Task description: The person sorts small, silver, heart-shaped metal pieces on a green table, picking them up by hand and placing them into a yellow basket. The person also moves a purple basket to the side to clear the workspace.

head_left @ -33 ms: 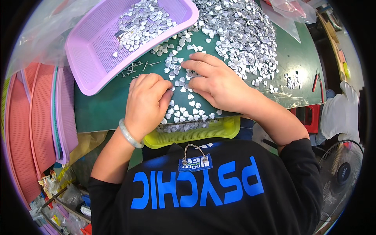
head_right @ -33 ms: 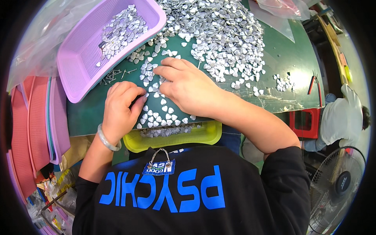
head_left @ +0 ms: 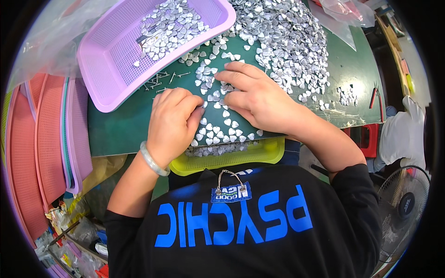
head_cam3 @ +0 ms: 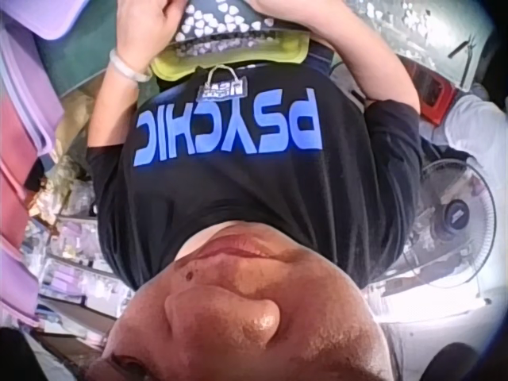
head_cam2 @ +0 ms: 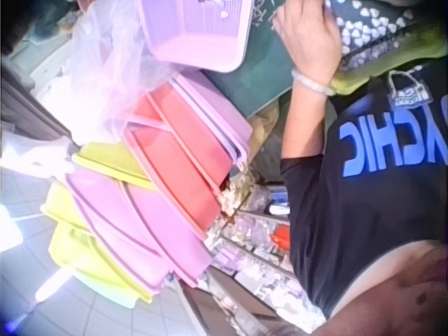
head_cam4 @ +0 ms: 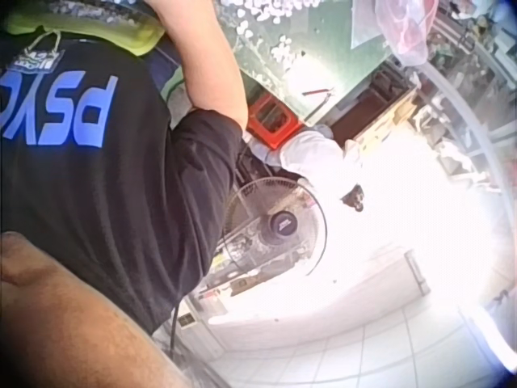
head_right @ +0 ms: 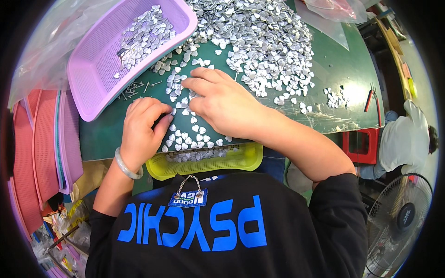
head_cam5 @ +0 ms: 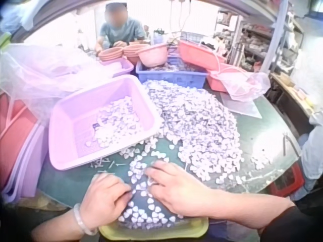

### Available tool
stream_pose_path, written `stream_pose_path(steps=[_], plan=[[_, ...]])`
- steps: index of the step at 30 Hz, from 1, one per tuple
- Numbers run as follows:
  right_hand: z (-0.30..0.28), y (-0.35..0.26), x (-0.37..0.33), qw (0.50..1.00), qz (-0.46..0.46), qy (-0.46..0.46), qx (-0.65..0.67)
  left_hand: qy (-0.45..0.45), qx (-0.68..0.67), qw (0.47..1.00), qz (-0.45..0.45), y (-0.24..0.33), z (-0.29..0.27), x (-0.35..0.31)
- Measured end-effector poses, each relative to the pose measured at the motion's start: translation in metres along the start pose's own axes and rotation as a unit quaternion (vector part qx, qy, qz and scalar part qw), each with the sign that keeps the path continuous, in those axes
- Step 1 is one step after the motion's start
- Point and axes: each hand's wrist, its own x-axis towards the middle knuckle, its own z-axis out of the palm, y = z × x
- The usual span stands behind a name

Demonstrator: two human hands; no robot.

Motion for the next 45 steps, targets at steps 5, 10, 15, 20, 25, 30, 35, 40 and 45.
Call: stream_pose_path(steps=[5,10,15,20,25,30,35,40,45], plan=[[0.0,-0.004,0.001,1.0,0.006,0.002,0.025,-0.013,-0.008,1.0,0.001,-0.004,-0.002,-0.003],[-0.002,-0.004,-0.003,1.0,0.008,-0.005,0.021,0.002,-0.027,0.999,-0.023,-0.005,-0.001,-0.007],[0.002,-0.004,0.001,0.999,0.028,0.018,0.015,0.009,-0.052,0.997,-0.065,-0.004,-0.004,-0.01],[0.012,-0.005,0.011,0.999,0.023,0.031,0.004,0.005,-0.054,0.997,-0.057,-0.008,-0.007,-0.009],[0.011,-0.003,0.014,0.998,0.054,0.028,-0.005,0.01,-0.058,0.996,-0.074,-0.009,-0.01,-0.012],[0.01,-0.003,0.013,0.998,0.056,0.042,-0.008,0.006,-0.054,0.996,-0.071,-0.008,-0.012,-0.014],[0.006,-0.001,0.004,0.995,0.075,0.062,0.02,0.016,-0.041,0.997,-0.059,-0.007,-0.01,-0.015],[-0.002,-0.007,-0.003,0.996,0.067,0.05,0.036,0.001,-0.038,0.999,-0.036,-0.008,-0.011,-0.018],[-0.005,-0.014,-0.014,0.998,0.053,0.014,0.011,-0.008,-0.041,0.999,-0.031,0.0,-0.007,-0.016]])
